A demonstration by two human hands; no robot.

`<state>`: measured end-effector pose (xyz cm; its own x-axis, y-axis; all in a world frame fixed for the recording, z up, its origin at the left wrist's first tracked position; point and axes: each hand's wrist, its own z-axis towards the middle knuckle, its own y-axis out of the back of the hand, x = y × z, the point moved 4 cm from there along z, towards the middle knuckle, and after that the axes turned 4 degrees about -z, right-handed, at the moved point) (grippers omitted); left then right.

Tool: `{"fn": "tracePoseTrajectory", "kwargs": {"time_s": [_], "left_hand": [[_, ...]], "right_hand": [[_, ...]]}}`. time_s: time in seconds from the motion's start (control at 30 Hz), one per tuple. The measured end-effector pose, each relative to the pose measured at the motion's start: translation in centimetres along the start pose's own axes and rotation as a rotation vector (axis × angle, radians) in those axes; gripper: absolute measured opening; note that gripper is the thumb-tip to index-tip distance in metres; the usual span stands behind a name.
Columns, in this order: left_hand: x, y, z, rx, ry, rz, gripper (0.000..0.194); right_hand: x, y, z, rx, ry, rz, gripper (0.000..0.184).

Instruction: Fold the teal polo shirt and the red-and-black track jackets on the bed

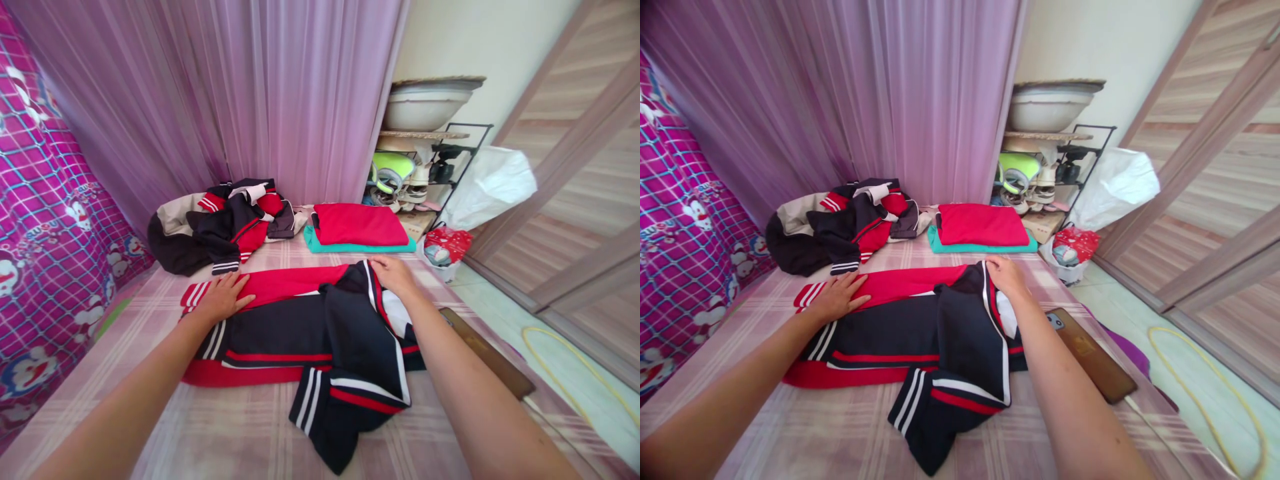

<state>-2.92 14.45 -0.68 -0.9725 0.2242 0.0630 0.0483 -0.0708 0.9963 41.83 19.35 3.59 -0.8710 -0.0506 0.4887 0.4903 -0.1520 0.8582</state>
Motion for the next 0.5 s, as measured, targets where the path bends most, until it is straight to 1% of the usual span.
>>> {"fn": "tracePoseTrajectory", "kwargs": {"time_s": [0.07,0.2,0.23,0.3,0.37,0.43,0.5], "left_hand": [[-0.1,0.1,0.0,0.006,0.025,-0.018,0.069],[-0.4,0.4,0.0,0.074,0.067,-0.037,0.068],[-0.4,0.4,-0.1,0.088,0.075,-0.038,0.069],[-0.5,0.5,-0.2,0.101,0.087,-0.035,0.071],[-0.4,0.3,-0.2,0.103,0.102,-0.031,0.073],[-0.3,0.1,-0.3,0.094,0.118,-0.026,0.074],[-0.1,-0.1,-0.2,0.078,0.122,-0.022,0.075]], "right_hand": [[-0.8,0.3,0.8,0.024,-0.065,-0.086,0.040],[-0.8,-0.2,2.8,0.119,-0.114,-0.197,0.054],[-0.8,-0.5,3.1,0.148,-0.112,-0.233,0.053],[-1.0,-1.0,3.5,0.188,-0.103,-0.290,0.046],[-1.6,-1.1,3.4,0.141,-0.136,-0.321,0.041],[-2.5,-1.2,3.2,0.070,-0.206,-0.353,0.042],[-3.1,-1.4,3.1,0.042,-0.238,-0.382,0.041]]}}
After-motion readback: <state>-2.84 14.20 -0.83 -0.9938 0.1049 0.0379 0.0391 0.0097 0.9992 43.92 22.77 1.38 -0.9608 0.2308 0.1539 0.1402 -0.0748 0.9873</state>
